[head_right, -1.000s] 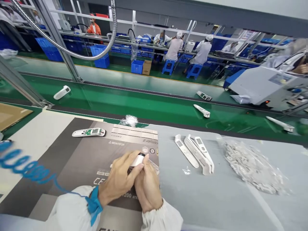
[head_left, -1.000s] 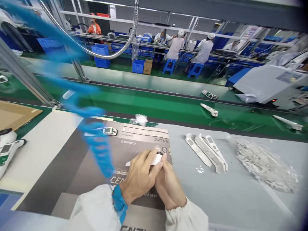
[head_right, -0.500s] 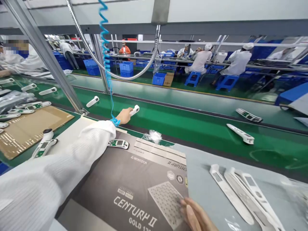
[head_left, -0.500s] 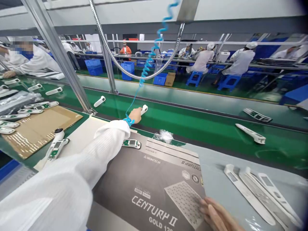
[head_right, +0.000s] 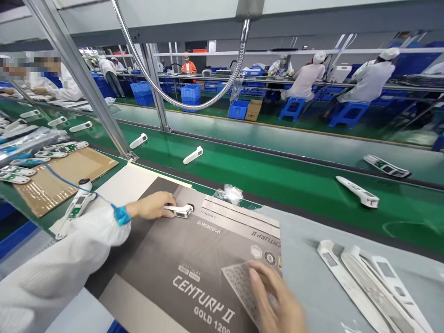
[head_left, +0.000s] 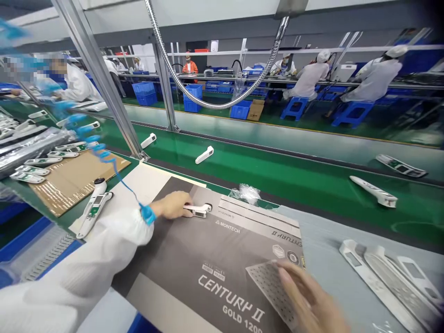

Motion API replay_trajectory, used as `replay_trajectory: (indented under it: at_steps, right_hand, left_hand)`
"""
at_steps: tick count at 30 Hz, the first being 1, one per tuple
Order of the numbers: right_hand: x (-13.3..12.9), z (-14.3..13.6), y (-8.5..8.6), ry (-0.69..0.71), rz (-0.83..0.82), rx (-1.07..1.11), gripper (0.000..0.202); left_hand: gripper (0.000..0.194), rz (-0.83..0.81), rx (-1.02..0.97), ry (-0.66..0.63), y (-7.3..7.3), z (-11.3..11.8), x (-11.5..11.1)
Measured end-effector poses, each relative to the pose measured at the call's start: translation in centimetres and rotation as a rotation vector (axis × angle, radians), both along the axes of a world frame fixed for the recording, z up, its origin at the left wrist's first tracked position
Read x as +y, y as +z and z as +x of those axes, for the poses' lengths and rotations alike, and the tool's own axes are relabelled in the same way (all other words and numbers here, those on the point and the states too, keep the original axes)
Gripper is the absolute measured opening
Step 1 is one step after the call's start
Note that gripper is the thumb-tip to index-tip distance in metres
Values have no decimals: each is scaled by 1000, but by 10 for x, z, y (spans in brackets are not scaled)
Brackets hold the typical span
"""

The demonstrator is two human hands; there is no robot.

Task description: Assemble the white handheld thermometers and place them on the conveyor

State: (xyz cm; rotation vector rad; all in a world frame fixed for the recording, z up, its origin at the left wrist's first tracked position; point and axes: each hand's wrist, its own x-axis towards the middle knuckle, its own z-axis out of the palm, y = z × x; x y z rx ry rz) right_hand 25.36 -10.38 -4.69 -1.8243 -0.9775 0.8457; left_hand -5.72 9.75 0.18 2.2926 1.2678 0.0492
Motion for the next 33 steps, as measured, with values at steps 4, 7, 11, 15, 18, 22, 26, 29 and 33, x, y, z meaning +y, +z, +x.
replay_trajectory:
  at_steps: [4,7,11,15,18,22,26,29,33]
  right_hand:
    - [44,-55,26,305,282,-198,25]
    - [64,-73,25,403,447,-389,16]
    - [63,-74,20,365,532,-746,11]
    - [54,-69,25,463,533,-820,17]
    - [80,-56,28,492,445,-666,17]
    - [156,-30,18,228,150,-673,19]
    - [193,2,4,108,6,-791,9]
    - [161,39,4,83,-30,-859,18]
    - [89,105,9,-37,-179,-919,20]
  left_hand:
    - [24,58,-72,70,-9,13,-55]
    - [20,66,-123,74,-4,29,-78]
    - [19,51,-188,64,-2,45,-88]
    - [23,-106,-417,243,-15,55,-77]
    - [35,-150,-534,476,-24,57,-65]
    - [37,-272,-655,510,-20,59,-66]
    - [40,-393,-719,493,-11,57,-80]
    - [42,-404,-683,478,-10,47,-86]
    - [45,-428,-629,484,-14,40,-89]
